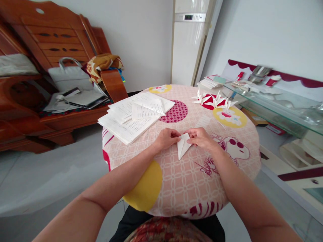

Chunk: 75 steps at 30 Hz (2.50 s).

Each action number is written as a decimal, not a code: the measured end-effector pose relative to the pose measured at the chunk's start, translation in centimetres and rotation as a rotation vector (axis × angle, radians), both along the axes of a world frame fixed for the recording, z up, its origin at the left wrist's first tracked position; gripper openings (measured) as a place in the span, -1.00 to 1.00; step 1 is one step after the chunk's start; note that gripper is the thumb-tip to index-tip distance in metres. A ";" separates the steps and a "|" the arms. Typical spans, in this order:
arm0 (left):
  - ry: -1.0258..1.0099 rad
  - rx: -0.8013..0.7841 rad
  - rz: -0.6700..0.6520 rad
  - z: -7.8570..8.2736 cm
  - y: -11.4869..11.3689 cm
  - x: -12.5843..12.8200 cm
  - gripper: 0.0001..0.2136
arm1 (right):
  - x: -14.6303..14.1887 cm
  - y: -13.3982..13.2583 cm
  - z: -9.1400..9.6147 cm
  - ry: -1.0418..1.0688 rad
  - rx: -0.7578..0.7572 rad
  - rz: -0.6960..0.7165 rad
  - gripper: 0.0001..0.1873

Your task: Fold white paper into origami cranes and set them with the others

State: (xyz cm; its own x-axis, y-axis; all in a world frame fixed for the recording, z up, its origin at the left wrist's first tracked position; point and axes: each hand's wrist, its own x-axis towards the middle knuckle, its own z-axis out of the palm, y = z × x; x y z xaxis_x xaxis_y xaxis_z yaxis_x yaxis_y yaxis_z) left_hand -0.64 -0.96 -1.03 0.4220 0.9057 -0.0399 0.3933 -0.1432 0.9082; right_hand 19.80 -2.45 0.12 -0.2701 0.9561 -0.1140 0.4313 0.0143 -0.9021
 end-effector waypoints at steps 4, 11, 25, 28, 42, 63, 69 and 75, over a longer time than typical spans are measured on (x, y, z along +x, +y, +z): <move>0.105 0.149 -0.038 0.0 0.6 -0.1 -0.87 | -0.4 -0.4 0.0 -0.224 0.232 -0.035 -0.65; 0.171 0.254 -0.101 0.4 1.0 0.3 -0.90 | -0.5 -0.9 0.2 -0.372 0.309 -0.049 -0.91; 0.239 0.346 -0.084 0.0 1.0 0.8 -0.93 | -1.4 -1.7 0.0 -0.524 0.355 -0.115 -0.84; 0.227 0.346 -0.116 0.0 1.1 0.5 -0.95 | -1.3 -1.9 0.0 -0.532 0.378 -0.102 -0.80; 0.279 0.550 -0.232 0.1 0.6 -0.5 -0.86 | -1.7 -3.4 -0.2 -0.729 0.550 -0.054 -0.74; 0.555 0.674 -0.345 0.9 -1.9 -1.3 -0.76 | -1.6 -6.2 -1.5 -0.865 0.668 0.119 -0.70; 0.521 0.539 -0.140 1.0 -1.1 0.6 -0.88 | -1.8 -6.6 -2.0 -0.911 0.677 0.094 -0.65; 0.623 0.450 -0.166 1.5 -0.2 1.6 -0.91 | -0.9 -6.5 -2.6 -0.682 0.715 0.058 -0.69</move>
State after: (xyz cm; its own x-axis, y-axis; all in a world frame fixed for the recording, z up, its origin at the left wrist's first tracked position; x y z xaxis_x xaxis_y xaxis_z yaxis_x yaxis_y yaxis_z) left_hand 0.91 -1.14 0.45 0.5738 0.8179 0.0419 0.7521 -0.5465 0.3684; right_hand 18.86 -8.98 -2.48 -0.4097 0.8480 0.3361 0.8367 0.4962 -0.2319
